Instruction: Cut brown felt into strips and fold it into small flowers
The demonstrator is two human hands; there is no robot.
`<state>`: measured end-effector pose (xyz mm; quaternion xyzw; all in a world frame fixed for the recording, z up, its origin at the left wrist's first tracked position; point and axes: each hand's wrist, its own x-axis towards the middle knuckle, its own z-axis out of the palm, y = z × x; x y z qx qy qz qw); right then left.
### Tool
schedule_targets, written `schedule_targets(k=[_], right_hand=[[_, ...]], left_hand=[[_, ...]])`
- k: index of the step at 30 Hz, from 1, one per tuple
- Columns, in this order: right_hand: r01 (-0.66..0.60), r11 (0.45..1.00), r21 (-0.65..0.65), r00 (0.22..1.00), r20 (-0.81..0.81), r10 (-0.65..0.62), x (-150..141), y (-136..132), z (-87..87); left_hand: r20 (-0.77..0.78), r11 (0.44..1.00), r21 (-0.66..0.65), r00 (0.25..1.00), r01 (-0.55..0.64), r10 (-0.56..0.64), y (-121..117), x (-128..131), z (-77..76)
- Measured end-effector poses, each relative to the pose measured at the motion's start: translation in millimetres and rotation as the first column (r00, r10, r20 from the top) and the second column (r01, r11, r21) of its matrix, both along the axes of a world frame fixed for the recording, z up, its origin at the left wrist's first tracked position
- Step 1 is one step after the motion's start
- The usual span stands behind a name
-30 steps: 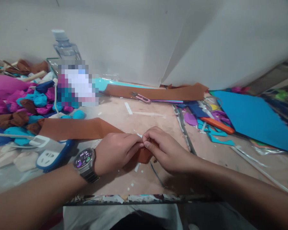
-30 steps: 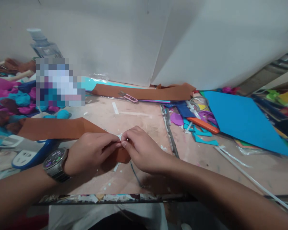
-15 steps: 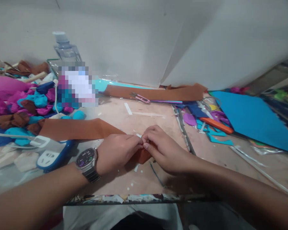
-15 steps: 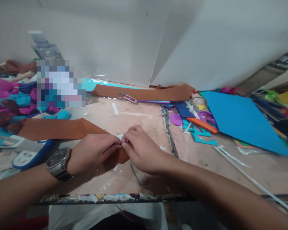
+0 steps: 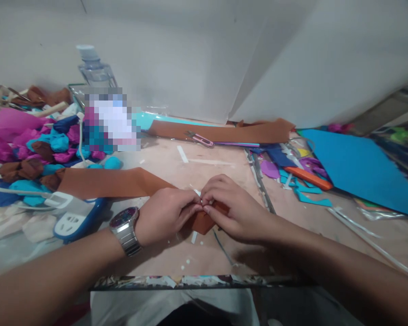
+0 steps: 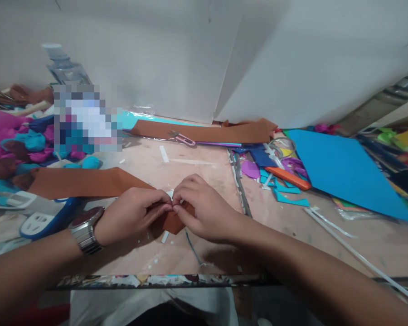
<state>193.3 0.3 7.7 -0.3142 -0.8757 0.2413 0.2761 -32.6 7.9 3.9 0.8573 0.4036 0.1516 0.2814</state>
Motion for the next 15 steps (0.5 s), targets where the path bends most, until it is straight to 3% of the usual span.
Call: schedule_targets(k=[4, 10, 15], right_hand=[[-0.012, 0.999, -0.05, 1.0, 0.008, 0.013, -0.8, 0.4, -0.6], [-0.008, 0.978, -0.21, 0.999, -0.048, -0.002, -0.7, 3.0, -5.6], [0.017, 0.957, -0.29, 0.995, -0.092, -0.046, 0.8, 4.2, -8.8]], left_hand=[[-0.027, 1.0, 0.02, 0.999, 0.021, -0.021, -1.0, 1.1, -1.5], [-0.072, 0.975, 0.174, 0.99, 0.136, -0.125, -6.1, 1.3, -4.9], [-0.07, 0.978, 0.183, 0.993, 0.104, -0.093, -6.3, -0.4, -4.9]])
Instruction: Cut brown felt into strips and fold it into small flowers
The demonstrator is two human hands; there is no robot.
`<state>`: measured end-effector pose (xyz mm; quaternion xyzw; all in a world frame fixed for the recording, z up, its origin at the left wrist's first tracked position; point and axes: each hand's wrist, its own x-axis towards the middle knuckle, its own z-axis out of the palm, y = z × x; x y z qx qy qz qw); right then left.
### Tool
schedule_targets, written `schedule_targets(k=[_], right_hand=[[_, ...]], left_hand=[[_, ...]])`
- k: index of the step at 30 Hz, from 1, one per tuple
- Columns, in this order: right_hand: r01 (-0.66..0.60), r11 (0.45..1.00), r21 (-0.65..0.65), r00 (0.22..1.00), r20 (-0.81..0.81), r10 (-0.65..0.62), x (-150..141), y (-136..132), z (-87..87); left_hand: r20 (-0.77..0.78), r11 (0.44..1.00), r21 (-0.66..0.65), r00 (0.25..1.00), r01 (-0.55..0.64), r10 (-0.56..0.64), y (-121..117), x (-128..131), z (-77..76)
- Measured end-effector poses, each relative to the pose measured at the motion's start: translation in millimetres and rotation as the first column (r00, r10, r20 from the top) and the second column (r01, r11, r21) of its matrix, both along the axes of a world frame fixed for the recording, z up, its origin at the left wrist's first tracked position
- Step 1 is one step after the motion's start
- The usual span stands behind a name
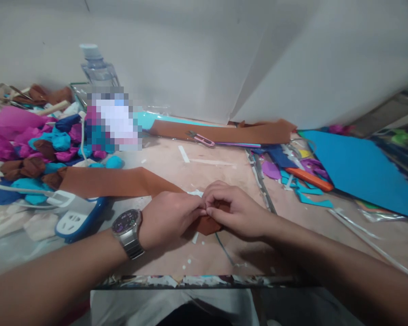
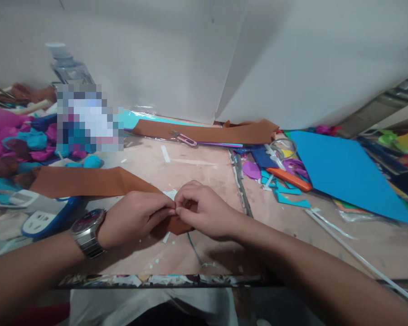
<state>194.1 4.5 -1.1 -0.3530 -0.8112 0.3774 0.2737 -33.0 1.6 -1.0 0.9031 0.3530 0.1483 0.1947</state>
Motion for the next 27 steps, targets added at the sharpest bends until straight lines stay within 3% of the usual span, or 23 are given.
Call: schedule_targets(k=[12, 20, 27], right_hand=[[0.049, 0.996, -0.071, 0.992, -0.113, -0.056, 4.7, 6.8, -3.3], [0.047, 0.998, 0.033, 0.998, -0.041, -0.046, 0.5, 0.9, 1.2], [0.066, 0.997, -0.033, 0.996, -0.059, -0.068, 0.8, 2.3, -0.6]], left_hand=[[0.092, 0.981, -0.173, 0.99, -0.088, 0.105, 7.2, -1.6, 7.1], [0.127, 0.983, -0.173, 0.988, -0.064, 0.087, 6.1, -1.0, 5.8], [0.146, 0.981, -0.193, 0.988, -0.028, 0.057, 5.3, -0.7, 10.8]])
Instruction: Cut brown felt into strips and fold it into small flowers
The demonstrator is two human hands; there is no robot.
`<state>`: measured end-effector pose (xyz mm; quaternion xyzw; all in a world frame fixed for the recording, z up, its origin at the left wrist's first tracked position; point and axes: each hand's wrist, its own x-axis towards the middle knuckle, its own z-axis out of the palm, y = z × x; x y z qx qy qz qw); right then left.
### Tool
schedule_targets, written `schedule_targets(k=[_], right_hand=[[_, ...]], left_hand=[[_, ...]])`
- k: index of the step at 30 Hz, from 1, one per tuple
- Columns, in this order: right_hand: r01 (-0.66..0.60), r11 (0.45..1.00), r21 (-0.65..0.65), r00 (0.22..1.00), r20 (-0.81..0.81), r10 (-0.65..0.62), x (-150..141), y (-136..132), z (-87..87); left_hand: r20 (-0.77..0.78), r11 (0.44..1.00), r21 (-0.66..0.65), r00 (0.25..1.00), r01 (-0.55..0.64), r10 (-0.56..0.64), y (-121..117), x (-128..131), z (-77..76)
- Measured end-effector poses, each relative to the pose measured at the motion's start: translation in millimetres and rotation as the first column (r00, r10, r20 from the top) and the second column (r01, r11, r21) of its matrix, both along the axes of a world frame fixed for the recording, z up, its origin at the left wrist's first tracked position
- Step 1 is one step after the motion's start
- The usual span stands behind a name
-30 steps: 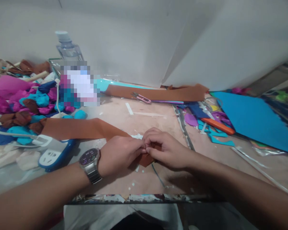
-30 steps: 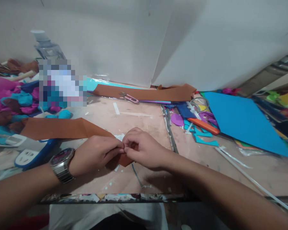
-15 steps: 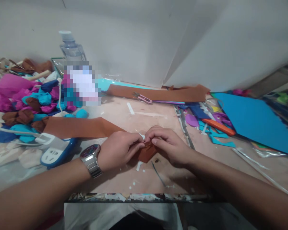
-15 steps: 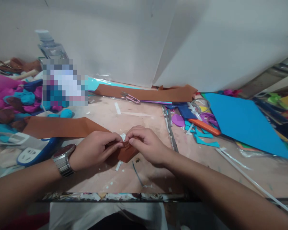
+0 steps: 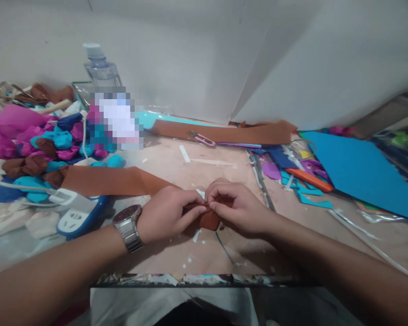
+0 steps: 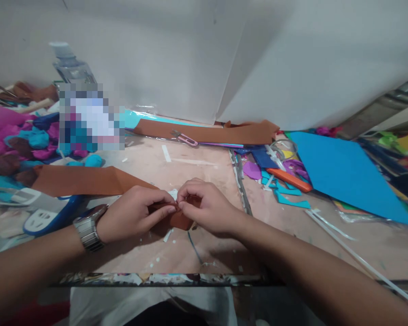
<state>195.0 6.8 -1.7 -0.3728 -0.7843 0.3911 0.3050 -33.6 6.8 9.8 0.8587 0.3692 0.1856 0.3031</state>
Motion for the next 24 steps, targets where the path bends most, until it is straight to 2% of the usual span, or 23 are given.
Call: schedule_targets(k=[8, 15, 22, 24], right_hand=[[-0.032, 0.995, 0.096, 0.997, 0.077, 0.025, 1.0, -1.9, 2.6], [-0.012, 0.995, 0.102, 0.998, 0.069, 0.005, 4.3, 2.5, 5.4], [0.031, 0.993, 0.112, 0.996, 0.074, -0.039, 12.1, 13.0, -0.2], [0.048, 0.993, 0.11, 0.995, 0.077, -0.057, 11.9, 13.2, -1.2]], left_hand=[[-0.017, 0.998, -0.057, 1.0, -0.016, 0.015, 0.7, -0.3, 1.5], [0.073, 0.987, -0.16, 0.997, -0.027, 0.039, 3.5, -1.3, 4.5], [0.092, 0.984, -0.16, 0.991, -0.079, 0.094, 7.2, -3.3, 3.0], [0.117, 0.977, -0.201, 0.989, -0.069, 0.094, 8.2, -4.0, 1.6]])
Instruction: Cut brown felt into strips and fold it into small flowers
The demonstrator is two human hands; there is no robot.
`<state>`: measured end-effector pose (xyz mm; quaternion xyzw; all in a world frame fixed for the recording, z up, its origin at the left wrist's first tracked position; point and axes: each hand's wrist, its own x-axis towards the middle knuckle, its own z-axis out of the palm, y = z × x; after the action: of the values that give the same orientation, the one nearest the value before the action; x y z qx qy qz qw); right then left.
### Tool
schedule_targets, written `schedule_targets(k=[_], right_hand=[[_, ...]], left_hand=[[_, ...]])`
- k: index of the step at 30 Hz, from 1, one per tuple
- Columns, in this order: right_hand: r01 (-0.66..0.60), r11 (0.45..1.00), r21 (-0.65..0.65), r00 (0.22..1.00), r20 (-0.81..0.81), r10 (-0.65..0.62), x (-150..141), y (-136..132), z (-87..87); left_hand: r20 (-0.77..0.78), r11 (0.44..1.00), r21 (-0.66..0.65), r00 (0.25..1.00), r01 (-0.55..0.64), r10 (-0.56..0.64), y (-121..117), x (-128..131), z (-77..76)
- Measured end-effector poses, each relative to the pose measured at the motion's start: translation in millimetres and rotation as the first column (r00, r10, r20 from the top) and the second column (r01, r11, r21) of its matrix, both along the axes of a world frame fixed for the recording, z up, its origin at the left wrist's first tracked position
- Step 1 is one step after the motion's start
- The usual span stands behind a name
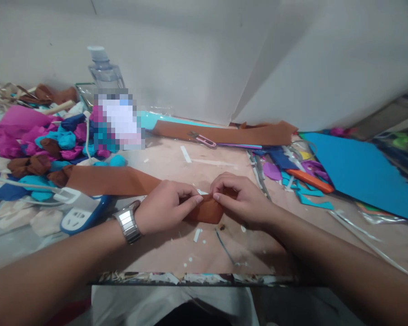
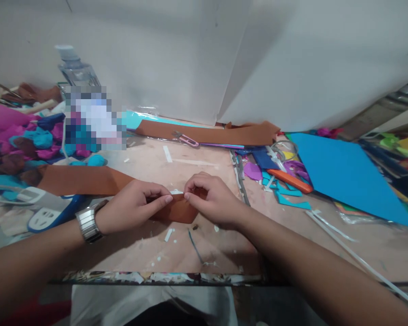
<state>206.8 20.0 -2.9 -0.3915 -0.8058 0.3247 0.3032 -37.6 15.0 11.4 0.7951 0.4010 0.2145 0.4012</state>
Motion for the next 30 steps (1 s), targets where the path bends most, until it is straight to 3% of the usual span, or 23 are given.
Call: schedule_targets(k=[3, 6, 13, 17, 22, 30], right_hand=[[-0.006, 1.0, 0.005, 1.0, 0.016, 0.006, -1.8, -2.0, -0.2], [-0.041, 0.999, 0.036, 0.998, 0.045, 0.039, -3.1, -3.7, -0.2], [-0.118, 0.961, 0.251, 0.988, 0.128, 0.088, -5.9, -5.4, 2.0], [-0.18, 0.952, 0.246, 0.974, 0.177, 0.139, -7.6, -7.3, 3.2], [-0.177, 0.955, 0.239, 0.972, 0.197, 0.131, -4.5, -5.7, 4.4], [-0.134, 0.978, 0.157, 0.985, 0.128, 0.114, -0.4, -0.7, 4.7]], left_hand=[[0.029, 0.996, -0.082, 0.999, 0.046, -0.044, 0.4, -0.6, -1.6], [-0.013, 0.997, -0.061, 0.999, 0.052, -0.052, 0.2, -0.3, -2.0], [-0.047, 0.997, -0.052, 0.998, 0.048, -0.051, 0.7, 0.2, -4.2], [-0.063, 0.996, -0.069, 0.996, 0.058, -0.063, 0.1, 0.5, -3.8], [-0.08, 0.993, -0.073, 0.992, 0.096, -0.102, -0.7, 1.0, -0.1], [-0.099, 0.995, -0.083, 0.993, 0.06, -0.068, 1.6, -0.3, 1.8]])
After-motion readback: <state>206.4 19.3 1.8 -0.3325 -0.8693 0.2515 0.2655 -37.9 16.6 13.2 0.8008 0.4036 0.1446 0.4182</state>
